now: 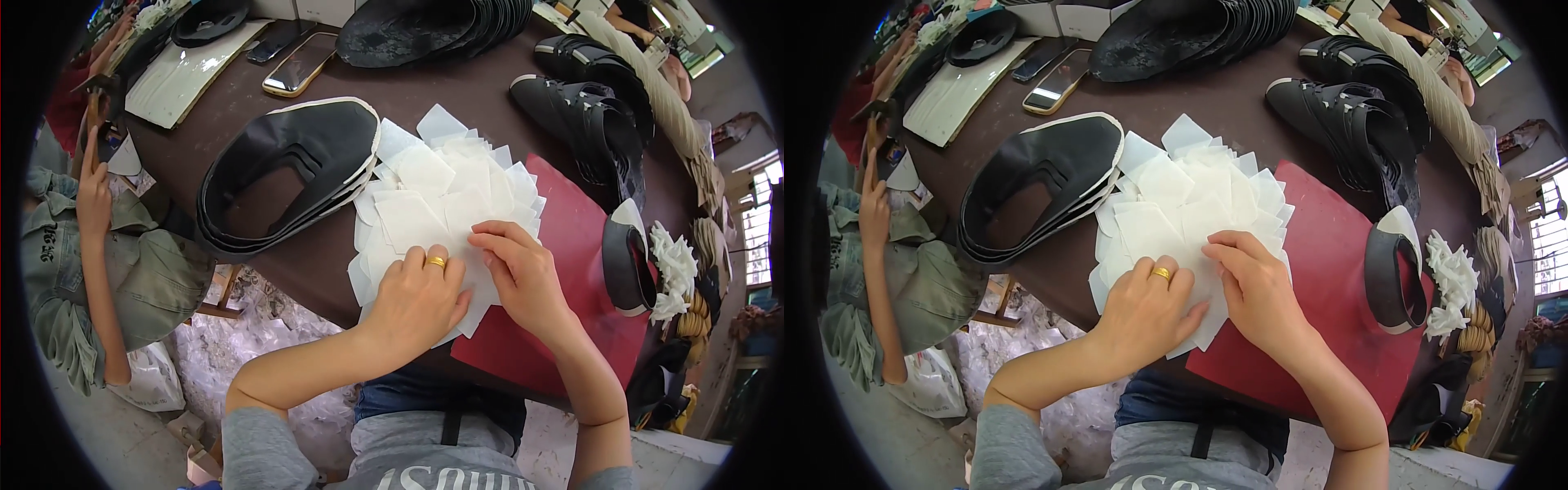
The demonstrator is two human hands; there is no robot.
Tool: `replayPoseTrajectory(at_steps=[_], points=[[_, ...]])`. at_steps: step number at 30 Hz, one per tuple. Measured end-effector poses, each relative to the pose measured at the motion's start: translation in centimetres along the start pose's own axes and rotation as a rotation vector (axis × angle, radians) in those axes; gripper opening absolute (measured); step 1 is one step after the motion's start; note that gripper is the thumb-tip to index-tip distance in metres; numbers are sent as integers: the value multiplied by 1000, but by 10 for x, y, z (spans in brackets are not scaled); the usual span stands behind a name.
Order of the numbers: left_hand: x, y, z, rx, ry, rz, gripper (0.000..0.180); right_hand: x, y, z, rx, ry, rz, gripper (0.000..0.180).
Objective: The recorder is assembling shoe components by manually attaching white fabric linings into black shoe uppers.
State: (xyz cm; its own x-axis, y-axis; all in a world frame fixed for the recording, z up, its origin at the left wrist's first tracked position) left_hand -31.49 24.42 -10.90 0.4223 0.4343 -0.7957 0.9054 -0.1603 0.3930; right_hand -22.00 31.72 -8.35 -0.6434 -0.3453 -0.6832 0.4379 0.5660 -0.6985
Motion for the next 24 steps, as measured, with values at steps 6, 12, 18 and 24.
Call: replayPoseTrajectory(at_steps=[6, 12, 18, 24], points=[[-2, 13, -13, -17, -93, -39, 32, -14, -7, 19, -40, 26, 206, 28], [-60, 1, -6, 144, 7, 102, 35, -19, -52, 27, 66, -73, 52, 27], [-89, 38, -3, 126, -214, 260, 29, -56, -112, 51, 127, -23, 8, 16], [-70, 36, -12, 62, -175, 259, 30, -68, -108, 51, -7, 60, 68, 16]])
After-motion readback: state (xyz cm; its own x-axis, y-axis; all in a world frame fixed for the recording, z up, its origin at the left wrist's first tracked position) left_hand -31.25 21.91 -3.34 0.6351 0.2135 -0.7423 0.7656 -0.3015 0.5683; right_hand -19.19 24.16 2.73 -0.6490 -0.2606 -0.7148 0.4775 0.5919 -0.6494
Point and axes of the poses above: each hand's wrist, its own z-axis away from the middle knuckle, its own x-axis out of the palm, y = z × x, the point moved 7 cm from there along -z, towards the middle knuckle, and after that the axes turned 6 degrees about y, right-handed, at the moved point
